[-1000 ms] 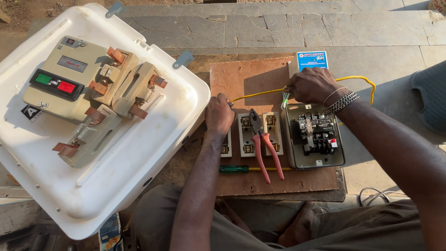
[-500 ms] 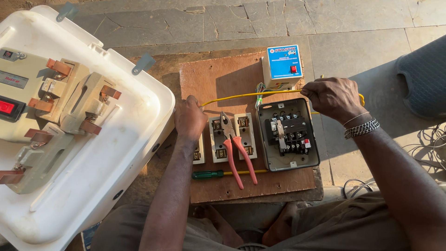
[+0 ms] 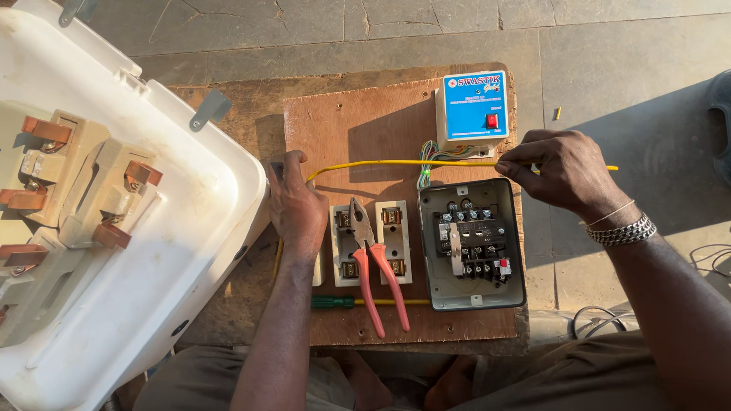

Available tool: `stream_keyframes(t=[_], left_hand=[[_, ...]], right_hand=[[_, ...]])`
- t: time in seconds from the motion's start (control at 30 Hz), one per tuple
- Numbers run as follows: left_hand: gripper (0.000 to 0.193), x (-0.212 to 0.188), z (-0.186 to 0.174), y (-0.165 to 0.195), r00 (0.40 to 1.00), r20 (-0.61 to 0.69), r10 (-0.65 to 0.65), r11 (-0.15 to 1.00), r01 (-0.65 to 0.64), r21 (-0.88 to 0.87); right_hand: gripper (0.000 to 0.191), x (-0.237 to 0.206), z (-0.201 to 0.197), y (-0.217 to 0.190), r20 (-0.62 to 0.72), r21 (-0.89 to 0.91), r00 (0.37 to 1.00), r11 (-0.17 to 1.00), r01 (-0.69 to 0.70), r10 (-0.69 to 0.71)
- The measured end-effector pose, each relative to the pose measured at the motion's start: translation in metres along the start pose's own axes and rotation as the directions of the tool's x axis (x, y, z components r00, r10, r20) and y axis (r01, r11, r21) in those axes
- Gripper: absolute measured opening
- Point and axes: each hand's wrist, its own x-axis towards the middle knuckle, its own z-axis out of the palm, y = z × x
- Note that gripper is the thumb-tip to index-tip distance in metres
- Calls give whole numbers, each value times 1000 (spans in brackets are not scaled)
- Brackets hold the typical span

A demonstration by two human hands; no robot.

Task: The person sits on the ground and wires an electrical control panel, using a screwdriver to secure yellow cable into terminal blocks and a starter unit, and pliers to strip and cut the cable insulation. They route the yellow wire between components and work the connections on the contactor box.

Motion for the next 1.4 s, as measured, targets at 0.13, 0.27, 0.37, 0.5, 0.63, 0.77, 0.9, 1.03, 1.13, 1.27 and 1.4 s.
stream_keyframes(t=[0.13, 0.27, 0.37, 0.5, 0.63, 0.77, 0.9, 1.03, 1.13, 1.27, 1.4], left_hand=[[60, 8, 11, -5, 999, 23, -28, 1000, 28, 11], [55, 11, 19, -8, 995, 55, -82, 997, 80, 22], [54, 13, 22, -9, 1000, 2, -3, 1000, 3, -3], [53, 13, 24, -10, 998, 22, -53, 999, 53, -2], [51, 12, 25, -10, 999, 25, -39, 999, 40, -28], [47, 13, 27, -9, 1000, 26, -8, 999, 9, -52], [42, 18, 30, -6, 998, 52, -29, 998, 33, -63], [38, 26, 38, -5, 999, 47, -14, 996, 19, -90], [37, 34, 51, -9, 998, 55, -14, 989, 22, -149], [39, 41, 75, -18, 998, 42, 39, 991, -33, -127], [44, 46, 99, -30, 999, 42, 28, 990, -22, -137]], right_hand=[[20, -2, -6, -3, 28, 118, 1000, 993, 9, -12], [20, -6, -7, -8, 74, 198, 995, 979, 44, -60], [20, -6, -5, -8, 138, 184, 990, 983, 10, -36], [19, -6, -2, -6, 189, 220, 982, 975, -14, -28], [19, -6, -2, 0, 224, 257, 974, 966, -22, -38], [18, -4, -3, 4, 245, 284, 969, 957, -54, -18], [20, 5, -3, 7, 309, 211, 951, 973, -95, 26], [21, 14, 3, 16, 356, 211, 932, 966, -150, 67], [24, 17, 19, 33, 440, 185, 879, 939, -290, 185], [25, 15, 55, 72, 577, 94, 785, 937, -337, 224], [22, -3, 89, 113, 618, 128, 781, 969, -210, 87]])
